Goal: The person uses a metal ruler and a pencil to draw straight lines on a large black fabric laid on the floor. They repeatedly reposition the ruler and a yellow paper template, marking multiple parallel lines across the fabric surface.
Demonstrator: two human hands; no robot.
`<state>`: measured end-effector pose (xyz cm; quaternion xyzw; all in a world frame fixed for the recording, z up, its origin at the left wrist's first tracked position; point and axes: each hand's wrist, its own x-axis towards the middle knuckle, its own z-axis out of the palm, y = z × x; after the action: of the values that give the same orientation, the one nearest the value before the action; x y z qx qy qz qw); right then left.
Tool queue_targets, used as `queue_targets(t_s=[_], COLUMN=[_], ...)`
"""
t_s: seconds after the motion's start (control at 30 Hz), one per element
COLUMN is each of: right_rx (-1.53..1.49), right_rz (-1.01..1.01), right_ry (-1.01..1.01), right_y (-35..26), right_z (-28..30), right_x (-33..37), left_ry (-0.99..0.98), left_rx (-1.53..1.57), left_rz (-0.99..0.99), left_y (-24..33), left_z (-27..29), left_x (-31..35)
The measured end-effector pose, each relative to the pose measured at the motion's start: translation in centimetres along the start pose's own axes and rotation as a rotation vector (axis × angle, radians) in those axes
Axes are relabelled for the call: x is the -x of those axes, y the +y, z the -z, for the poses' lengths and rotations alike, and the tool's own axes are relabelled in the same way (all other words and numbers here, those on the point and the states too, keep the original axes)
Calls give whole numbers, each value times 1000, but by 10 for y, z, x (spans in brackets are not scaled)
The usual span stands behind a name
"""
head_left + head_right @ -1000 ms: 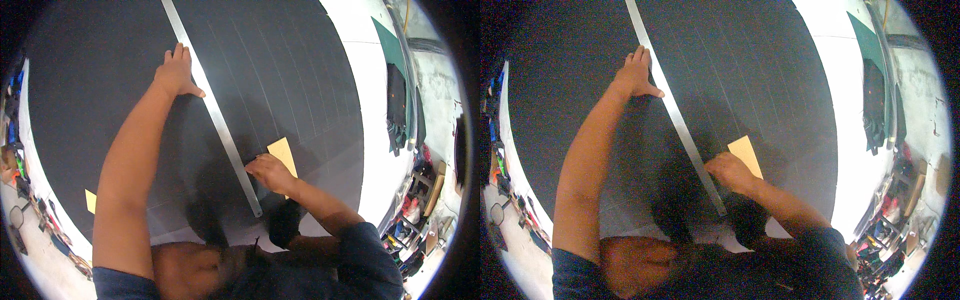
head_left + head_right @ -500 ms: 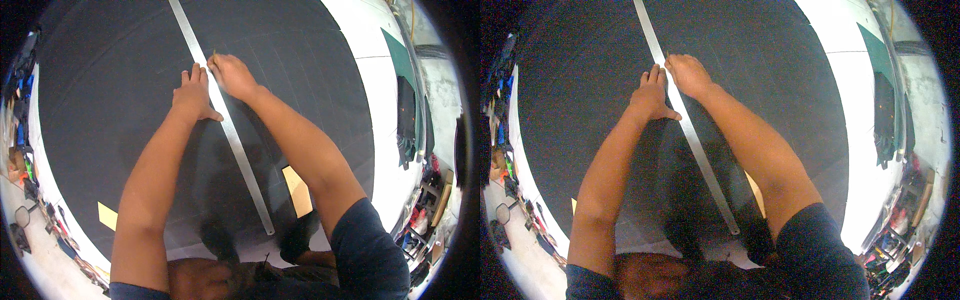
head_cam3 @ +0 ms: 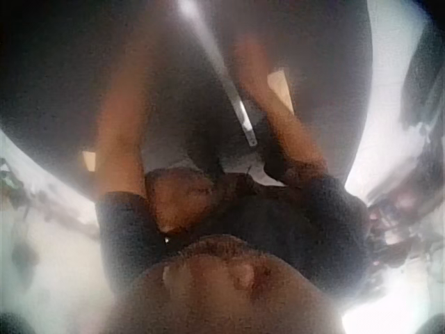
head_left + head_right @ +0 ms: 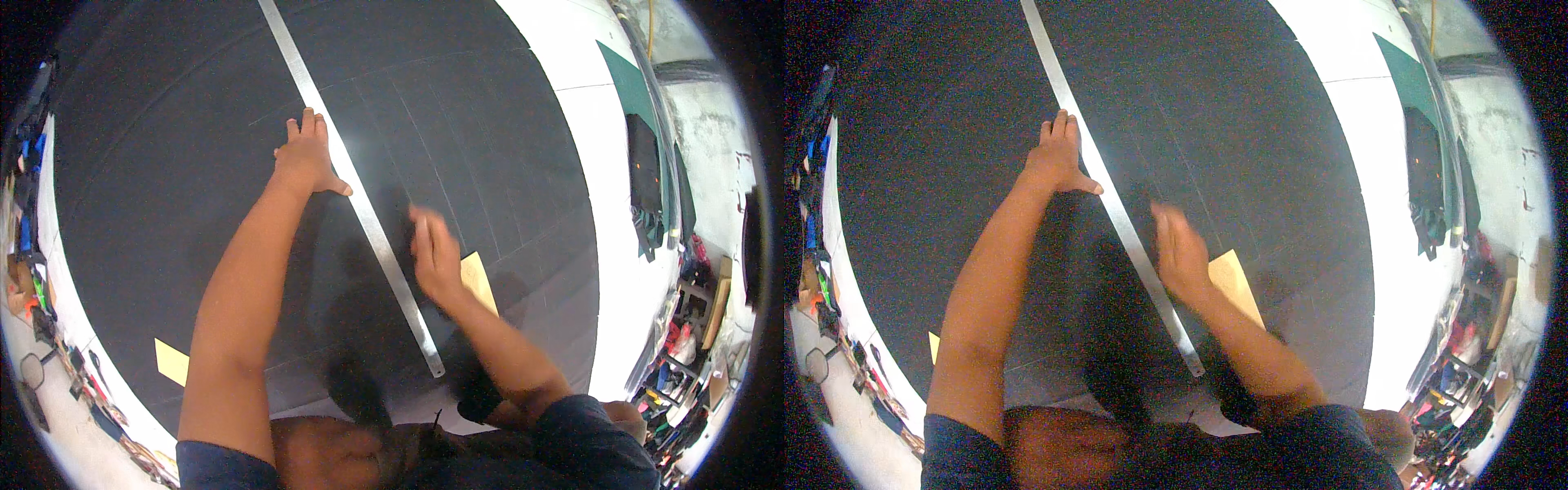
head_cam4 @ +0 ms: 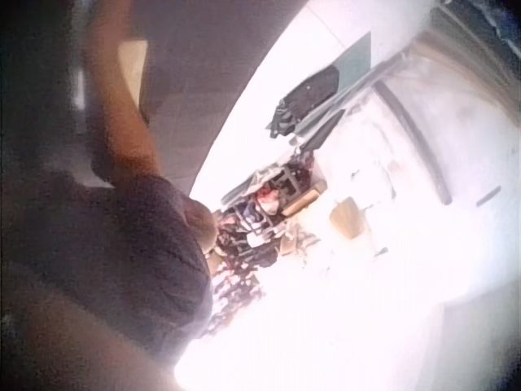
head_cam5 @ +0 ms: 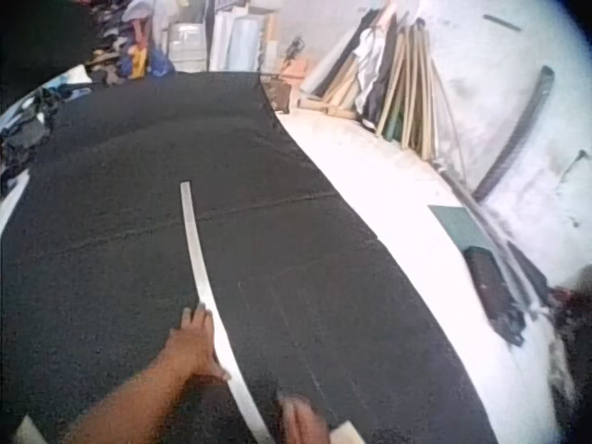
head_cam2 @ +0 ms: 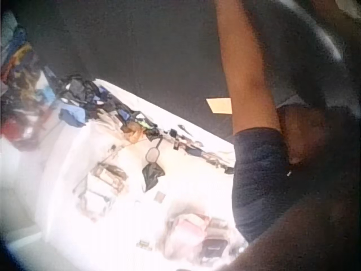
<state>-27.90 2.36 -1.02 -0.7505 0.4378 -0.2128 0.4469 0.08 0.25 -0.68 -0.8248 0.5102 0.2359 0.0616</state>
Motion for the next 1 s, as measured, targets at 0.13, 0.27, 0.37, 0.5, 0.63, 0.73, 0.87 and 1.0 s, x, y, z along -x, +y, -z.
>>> queue_targets(t_s=[0.13, 0.27, 0.37, 0.5, 0.63, 0.73, 0.87, 1.0], right_rx=[328, 477, 511, 528, 529, 507, 437, 200], right_rz=[135, 30, -69, 71, 164, 132, -138, -71], right_ry=[-81, -126, -206, -268, -241, -279, -139, 370], right_y=[43, 47, 50, 66, 57, 39, 40, 58], right_z=[22, 23, 17, 11, -7, -2, 18, 78], right_x=[128, 176, 189, 201, 211, 202, 167, 98], left_ry=[1, -60, -50, -80, -74, -26, -41, -68], left_rx=[9, -92, -75, -105, -50, 7, 23, 73], left_rz=[-33, -22, -48, -7, 10, -10, -13, 13], left_y=[5, 9, 4, -5, -28, -39, -46, -36], left_z=[2, 10, 4, 4, -1, -8, -11, -6], left_x=[0, 1, -3, 3, 22, 31, 22, 23])
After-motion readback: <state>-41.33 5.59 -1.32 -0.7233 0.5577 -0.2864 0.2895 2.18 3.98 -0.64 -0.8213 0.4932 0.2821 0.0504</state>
